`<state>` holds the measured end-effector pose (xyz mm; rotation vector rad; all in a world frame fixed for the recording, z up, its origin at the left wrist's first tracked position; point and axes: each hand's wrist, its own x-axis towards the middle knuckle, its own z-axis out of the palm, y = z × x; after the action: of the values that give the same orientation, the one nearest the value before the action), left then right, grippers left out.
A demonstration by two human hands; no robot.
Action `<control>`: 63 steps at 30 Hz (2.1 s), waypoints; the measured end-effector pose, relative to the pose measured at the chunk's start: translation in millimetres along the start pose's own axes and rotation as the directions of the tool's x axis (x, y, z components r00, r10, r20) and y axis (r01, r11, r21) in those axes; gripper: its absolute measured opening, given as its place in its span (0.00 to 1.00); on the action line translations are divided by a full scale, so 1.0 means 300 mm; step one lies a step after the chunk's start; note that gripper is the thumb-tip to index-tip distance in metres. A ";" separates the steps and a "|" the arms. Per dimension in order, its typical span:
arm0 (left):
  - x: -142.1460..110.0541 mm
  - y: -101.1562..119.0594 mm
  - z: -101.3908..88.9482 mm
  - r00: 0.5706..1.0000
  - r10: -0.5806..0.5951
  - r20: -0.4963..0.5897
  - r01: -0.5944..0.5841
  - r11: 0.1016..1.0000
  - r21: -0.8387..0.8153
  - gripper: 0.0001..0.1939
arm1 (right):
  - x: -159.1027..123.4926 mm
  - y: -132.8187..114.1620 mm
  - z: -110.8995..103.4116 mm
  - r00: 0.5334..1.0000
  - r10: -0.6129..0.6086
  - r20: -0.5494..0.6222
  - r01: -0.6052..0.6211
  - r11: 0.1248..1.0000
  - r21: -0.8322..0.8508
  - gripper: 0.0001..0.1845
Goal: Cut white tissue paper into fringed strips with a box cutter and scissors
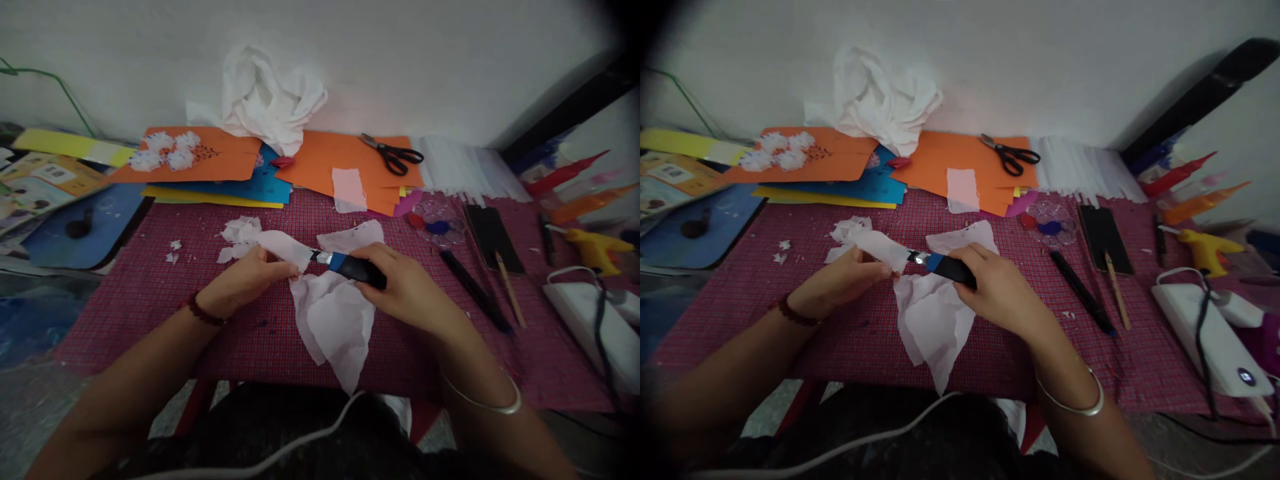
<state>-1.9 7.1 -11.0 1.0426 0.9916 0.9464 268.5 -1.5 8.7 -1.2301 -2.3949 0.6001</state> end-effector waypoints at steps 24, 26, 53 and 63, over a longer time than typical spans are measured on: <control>0.017 -0.023 -0.024 0.997 -0.074 -0.004 0.073 0.987 -0.145 0.07 | 0.001 -0.005 -0.005 1.000 0.009 -0.001 -0.009 0.999 -0.031 0.17; 0.013 -0.025 -0.019 0.998 -0.066 -0.005 0.065 0.990 -0.121 0.09 | 0.001 -0.003 -0.002 1.000 0.010 -0.010 -0.010 0.999 -0.034 0.18; -0.027 0.050 -0.045 0.993 -0.074 0.089 0.018 0.858 0.513 0.16 | -0.001 0.029 -0.011 0.999 -0.051 -0.012 0.052 0.996 0.067 0.18; 0.007 0.026 -0.026 0.989 -0.016 -0.145 -0.014 0.979 -0.201 0.18 | 0.003 0.021 0.008 0.997 -0.037 -0.072 0.038 0.999 0.007 0.19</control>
<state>-9.8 12.8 -5.4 0.8117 0.9924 1.1104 270.9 2.0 3.6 -1.1806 -2.3487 0.5451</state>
